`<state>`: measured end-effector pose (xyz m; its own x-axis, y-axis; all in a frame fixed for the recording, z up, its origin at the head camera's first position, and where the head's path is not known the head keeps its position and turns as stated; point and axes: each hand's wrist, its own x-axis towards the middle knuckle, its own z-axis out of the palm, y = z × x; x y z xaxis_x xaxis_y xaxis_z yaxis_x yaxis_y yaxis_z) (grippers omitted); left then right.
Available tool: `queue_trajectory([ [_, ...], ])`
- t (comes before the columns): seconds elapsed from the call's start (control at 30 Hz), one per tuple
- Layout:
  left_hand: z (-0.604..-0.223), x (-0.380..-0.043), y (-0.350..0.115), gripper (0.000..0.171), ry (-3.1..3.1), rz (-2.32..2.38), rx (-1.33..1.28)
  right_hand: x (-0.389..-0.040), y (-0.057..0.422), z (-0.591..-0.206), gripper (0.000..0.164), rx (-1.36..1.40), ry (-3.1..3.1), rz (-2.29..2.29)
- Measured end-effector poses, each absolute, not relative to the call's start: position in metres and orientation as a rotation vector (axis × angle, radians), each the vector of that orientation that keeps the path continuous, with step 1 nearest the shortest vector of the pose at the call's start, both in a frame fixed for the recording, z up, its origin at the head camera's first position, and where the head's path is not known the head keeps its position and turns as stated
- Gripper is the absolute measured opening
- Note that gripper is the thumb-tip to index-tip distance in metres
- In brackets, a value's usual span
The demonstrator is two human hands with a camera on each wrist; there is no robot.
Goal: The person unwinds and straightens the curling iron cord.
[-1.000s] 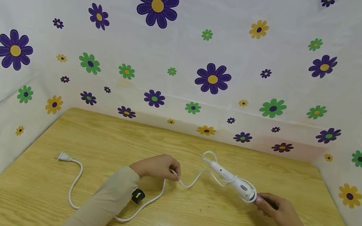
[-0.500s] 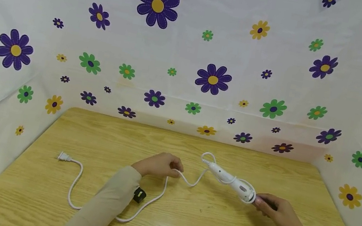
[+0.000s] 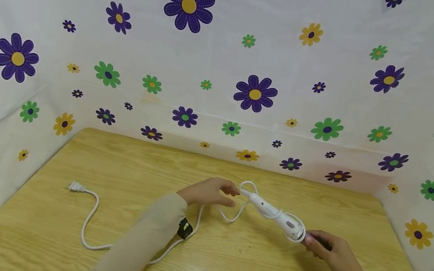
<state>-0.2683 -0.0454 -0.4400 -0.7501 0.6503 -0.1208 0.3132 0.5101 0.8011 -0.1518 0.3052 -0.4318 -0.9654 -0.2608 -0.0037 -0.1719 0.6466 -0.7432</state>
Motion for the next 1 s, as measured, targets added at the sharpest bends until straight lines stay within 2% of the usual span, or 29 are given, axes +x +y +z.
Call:
queue_trajectory([
  [0.5, -0.461, -0.282, -0.006, 0.047, 2.151, 1.232, 0.714, -0.151, 0.309, -0.429, 0.037, -0.327, 2.682, -1.262],
  [0.77, -0.459, -0.279, -0.011, 0.029, 2.146, 1.244, 0.758, -0.151, 0.309, -0.430, 0.036, -0.373, 2.689, -1.268],
  [1.0, -0.460, -0.279, -0.021, 0.019, 2.147, 1.335, 0.703, -0.152, 0.305, -0.431, 0.038, -0.386, 2.671, -1.254],
])
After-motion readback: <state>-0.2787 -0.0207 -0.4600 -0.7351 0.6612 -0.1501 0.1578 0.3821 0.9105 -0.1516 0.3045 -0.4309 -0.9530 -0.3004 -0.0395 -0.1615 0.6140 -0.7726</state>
